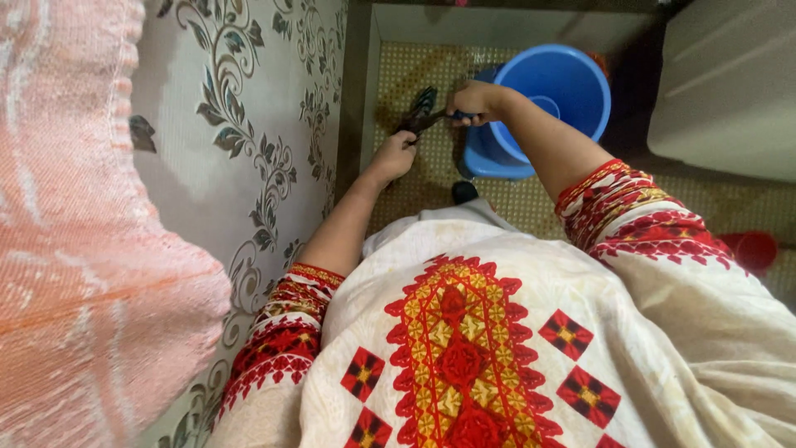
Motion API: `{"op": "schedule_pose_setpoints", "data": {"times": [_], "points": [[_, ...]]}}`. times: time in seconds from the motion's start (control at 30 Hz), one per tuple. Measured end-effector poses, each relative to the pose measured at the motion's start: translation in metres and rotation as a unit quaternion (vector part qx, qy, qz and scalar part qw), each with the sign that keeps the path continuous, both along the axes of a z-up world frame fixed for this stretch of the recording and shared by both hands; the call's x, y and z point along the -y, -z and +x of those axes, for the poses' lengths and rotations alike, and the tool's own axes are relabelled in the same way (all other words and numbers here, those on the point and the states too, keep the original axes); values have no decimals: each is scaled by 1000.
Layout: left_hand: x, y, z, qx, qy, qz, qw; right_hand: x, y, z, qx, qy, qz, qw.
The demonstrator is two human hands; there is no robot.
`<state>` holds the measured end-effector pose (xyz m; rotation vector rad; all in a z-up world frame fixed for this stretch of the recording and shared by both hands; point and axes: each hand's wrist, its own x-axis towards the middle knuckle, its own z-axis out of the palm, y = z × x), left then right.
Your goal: Mopping the tiled floor of a bathroom using a mop and a bucket of water.
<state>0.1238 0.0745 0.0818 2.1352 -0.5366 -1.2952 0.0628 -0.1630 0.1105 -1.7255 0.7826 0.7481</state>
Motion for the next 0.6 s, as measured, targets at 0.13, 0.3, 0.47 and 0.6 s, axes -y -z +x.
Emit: {"op": "schedule_pose_setpoints", "data": {"times": [0.13, 0.3, 0.47, 0.6], "points": [[8, 32, 2, 17, -35, 6, 999, 0, -3, 20, -28, -48, 18, 998], [19, 102, -13, 51, -84, -35, 994, 52, 166, 36, 330, -643, -269, 636], [49, 93, -45, 16, -128, -15, 992, 126, 226, 17, 204, -365, -109, 902], [76, 69, -62, 18, -111, 46, 993, 170, 229, -13, 483, -558, -224, 637]]}}
